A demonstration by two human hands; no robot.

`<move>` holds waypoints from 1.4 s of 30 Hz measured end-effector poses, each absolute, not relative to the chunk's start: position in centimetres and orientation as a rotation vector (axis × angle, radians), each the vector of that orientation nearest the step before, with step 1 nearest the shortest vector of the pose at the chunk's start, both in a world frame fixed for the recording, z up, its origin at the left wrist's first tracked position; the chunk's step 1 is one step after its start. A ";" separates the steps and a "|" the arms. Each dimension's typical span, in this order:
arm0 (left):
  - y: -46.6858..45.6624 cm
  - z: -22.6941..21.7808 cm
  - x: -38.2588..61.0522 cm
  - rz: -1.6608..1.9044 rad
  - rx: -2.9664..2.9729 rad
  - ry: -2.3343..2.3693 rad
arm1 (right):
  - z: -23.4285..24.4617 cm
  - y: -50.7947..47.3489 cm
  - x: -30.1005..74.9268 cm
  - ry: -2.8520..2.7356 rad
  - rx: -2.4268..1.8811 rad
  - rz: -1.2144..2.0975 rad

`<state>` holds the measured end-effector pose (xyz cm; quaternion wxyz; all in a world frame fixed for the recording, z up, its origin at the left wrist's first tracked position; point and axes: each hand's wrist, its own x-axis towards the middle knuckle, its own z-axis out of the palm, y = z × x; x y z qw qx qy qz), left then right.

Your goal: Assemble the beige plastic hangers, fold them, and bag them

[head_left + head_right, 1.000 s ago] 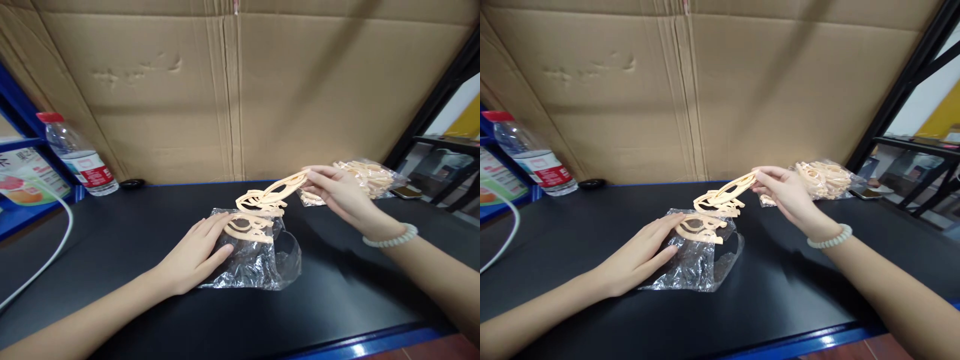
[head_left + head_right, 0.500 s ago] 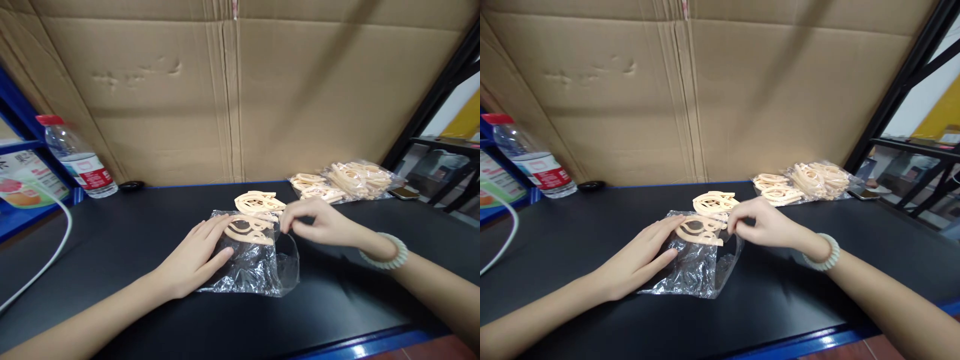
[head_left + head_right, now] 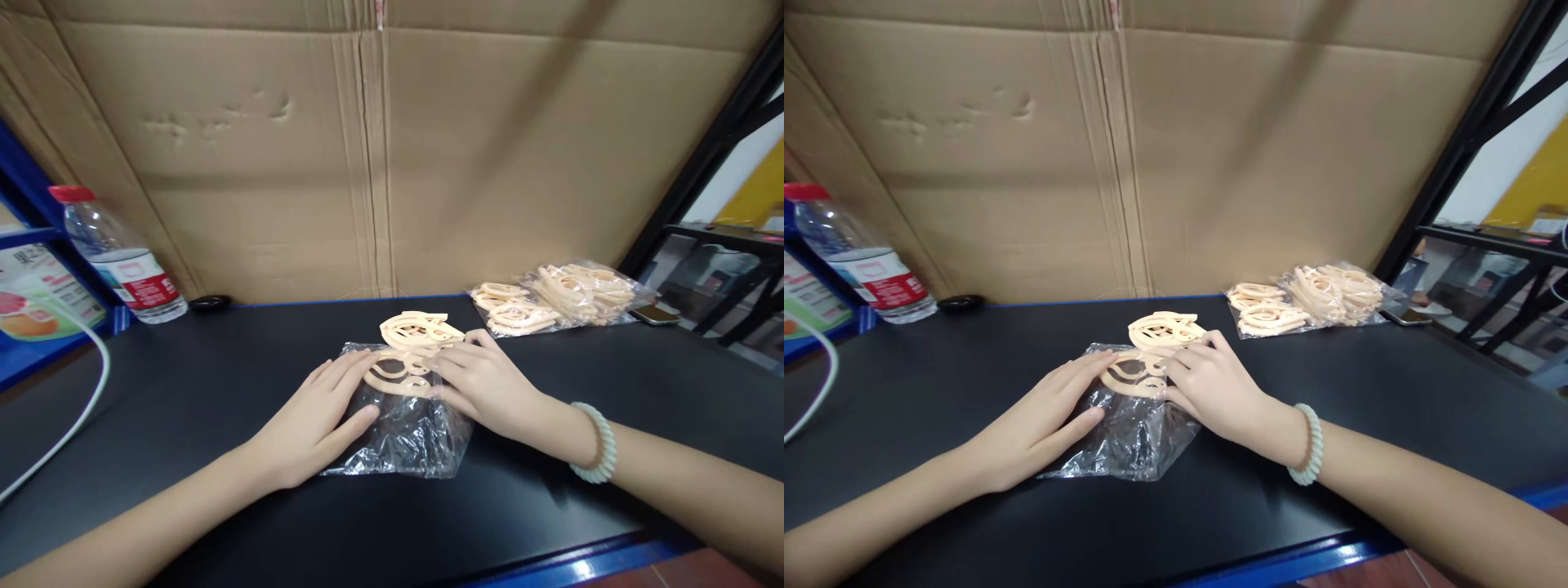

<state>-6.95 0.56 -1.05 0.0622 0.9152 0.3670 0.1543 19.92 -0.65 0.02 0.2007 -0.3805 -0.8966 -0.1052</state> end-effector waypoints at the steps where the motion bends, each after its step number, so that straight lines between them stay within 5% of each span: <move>1: 0.6 -1.1 -6.9 0.458 2.768 1.109 | -0.1 -0.7 19.8 -2.498 -1.098 -0.320; 14: 0.4 -1.2 -6.8 0.400 2.772 1.124 | -0.5 -1.0 19.0 -2.466 -1.291 -0.018; 27: 0.4 -1.2 -6.9 0.453 2.779 1.114 | -0.2 -1.2 19.1 -2.505 -1.213 -0.149; 42: 0.6 -0.2 -7.4 0.386 2.751 1.207 | 2.4 -0.2 21.7 -1.916 -1.002 0.575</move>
